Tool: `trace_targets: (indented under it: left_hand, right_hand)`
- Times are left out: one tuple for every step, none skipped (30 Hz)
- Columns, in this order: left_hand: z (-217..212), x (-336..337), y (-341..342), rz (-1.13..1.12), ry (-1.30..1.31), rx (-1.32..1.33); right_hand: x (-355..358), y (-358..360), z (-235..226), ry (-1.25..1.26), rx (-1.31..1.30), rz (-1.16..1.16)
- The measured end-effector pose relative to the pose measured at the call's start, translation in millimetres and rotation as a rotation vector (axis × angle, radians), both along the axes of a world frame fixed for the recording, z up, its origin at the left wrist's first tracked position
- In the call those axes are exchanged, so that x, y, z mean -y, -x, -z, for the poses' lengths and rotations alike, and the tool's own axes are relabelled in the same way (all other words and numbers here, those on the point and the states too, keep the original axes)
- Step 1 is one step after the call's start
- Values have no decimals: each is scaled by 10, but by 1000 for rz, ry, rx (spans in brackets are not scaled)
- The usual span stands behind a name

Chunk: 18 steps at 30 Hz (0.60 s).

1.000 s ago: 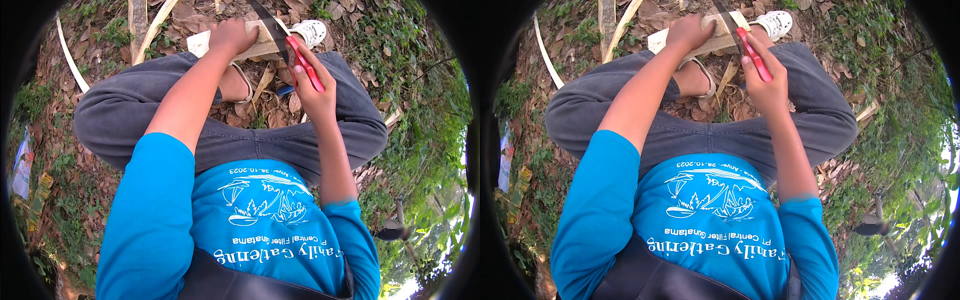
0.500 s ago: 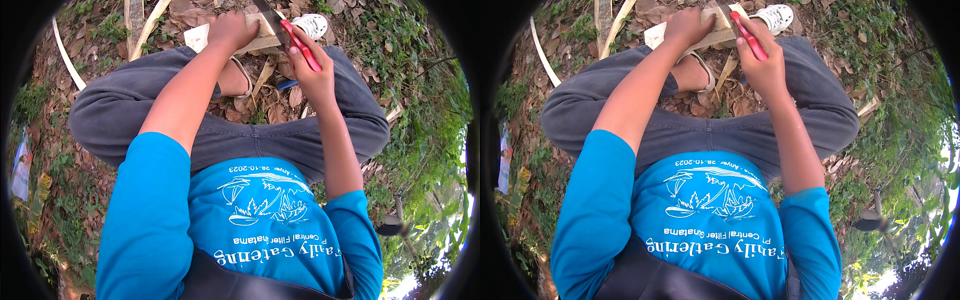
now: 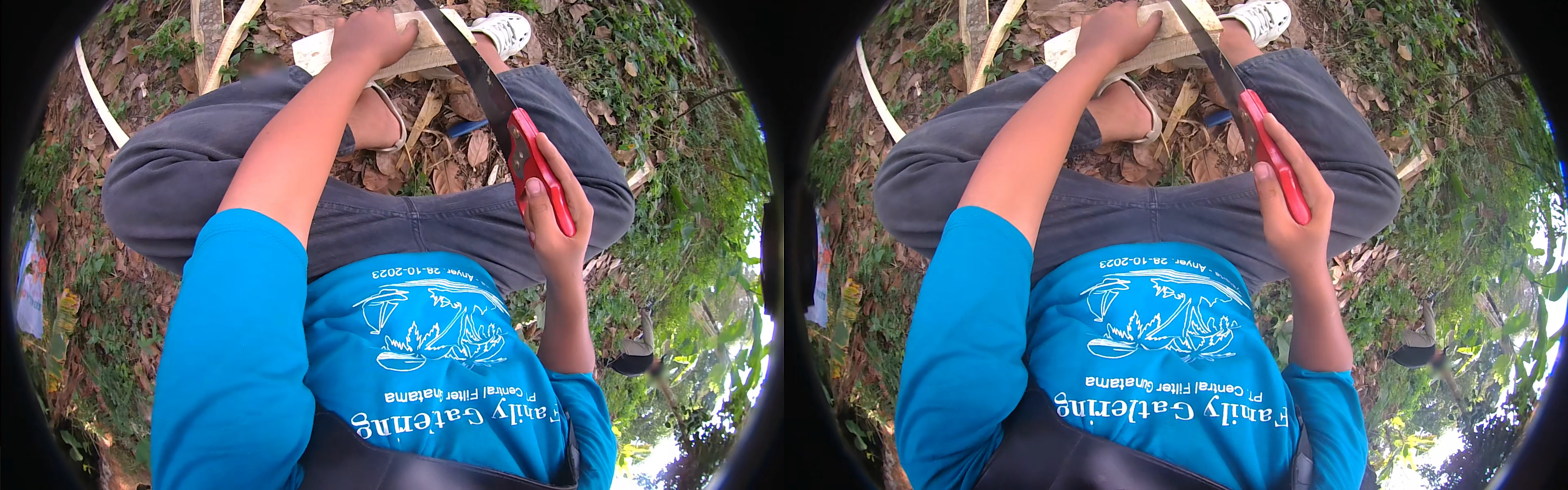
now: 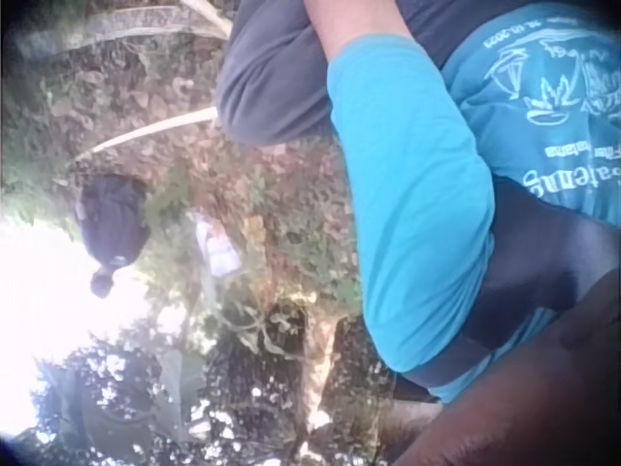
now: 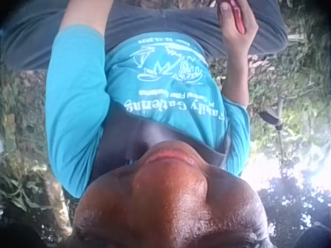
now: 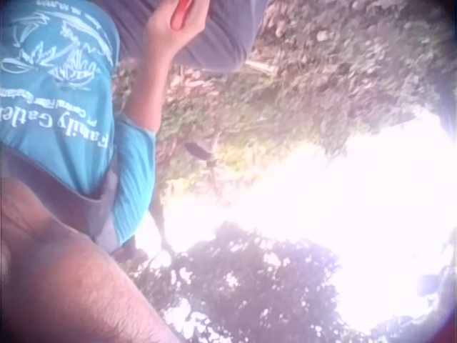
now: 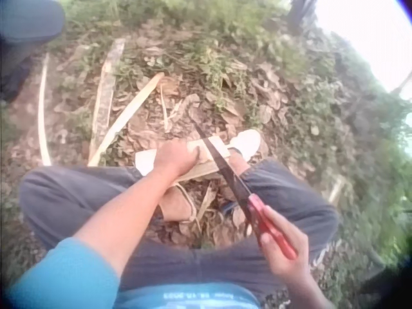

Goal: The person sits on the ground and uses a red-handled knife to cut a rectangular piece of light-colored wood. They hold the wood steady with their left hand and make repeated slicing motions with the knife in their right hand to trim the wood. The person occasionally adjusts the wood's position to continue cutting.

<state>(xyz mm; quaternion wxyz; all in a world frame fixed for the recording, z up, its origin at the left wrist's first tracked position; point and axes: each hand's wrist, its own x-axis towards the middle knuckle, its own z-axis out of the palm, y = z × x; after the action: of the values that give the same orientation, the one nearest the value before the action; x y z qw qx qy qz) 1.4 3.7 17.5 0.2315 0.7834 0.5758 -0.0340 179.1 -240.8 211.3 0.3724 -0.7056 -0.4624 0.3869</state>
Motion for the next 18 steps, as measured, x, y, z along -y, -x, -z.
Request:
trace_targets:
  left_hand:
    - [-373,-41,-48,42,121,-46]
    - [-585,-68,-47,71,239,-97]
    - [-432,-36,-26,46,99,-54]
    - [-113,37,35,10,-38,-19]
    - [74,76,32,-6,-176,27]
    - [92,65,5,6,-165,20]
    - [72,29,-10,11,-159,9]
    - [66,28,-21,18,-147,-2]
    - [62,38,-15,20,-150,-12]
    - [79,40,-13,13,-174,2]
    - [96,45,-16,9,-198,17]
    - [90,56,-5,0,-216,31]
    - [84,69,2,-2,-203,27]
    - [73,52,-6,20,-193,36]
    - [60,52,-16,35,-180,46]
    - [76,59,14,40,-163,48]
    - [120,27,26,23,-147,38]
    - [139,24,34,19,-133,36]
  right_hand:
    - [-12,-6,15,-1,-5,14]
    - [-36,2,20,-4,-11,17]
    - [-166,40,122,-30,-26,13]
    - [-328,83,289,-83,-25,-17]
    - [-472,118,425,-133,-9,-26]
    - [-652,115,631,-218,25,-49]
    - [-872,101,805,-245,16,-52]
    - [-1038,109,936,-264,6,-54]
    - [-1218,175,924,-219,-48,-17]
    - [-1354,174,982,-205,-92,3]
    - [-1414,166,1004,-201,-110,7]
    - [-1456,176,1011,-192,-129,7]
    - [-1434,180,1022,-211,-101,6]
    - [-1351,176,1035,-231,-72,9]
    - [-1263,165,1015,-247,-42,5]
    - [-1166,167,928,-207,-50,3]
    - [-1018,155,780,-167,-56,4]
    - [-822,142,622,-123,-55,13]
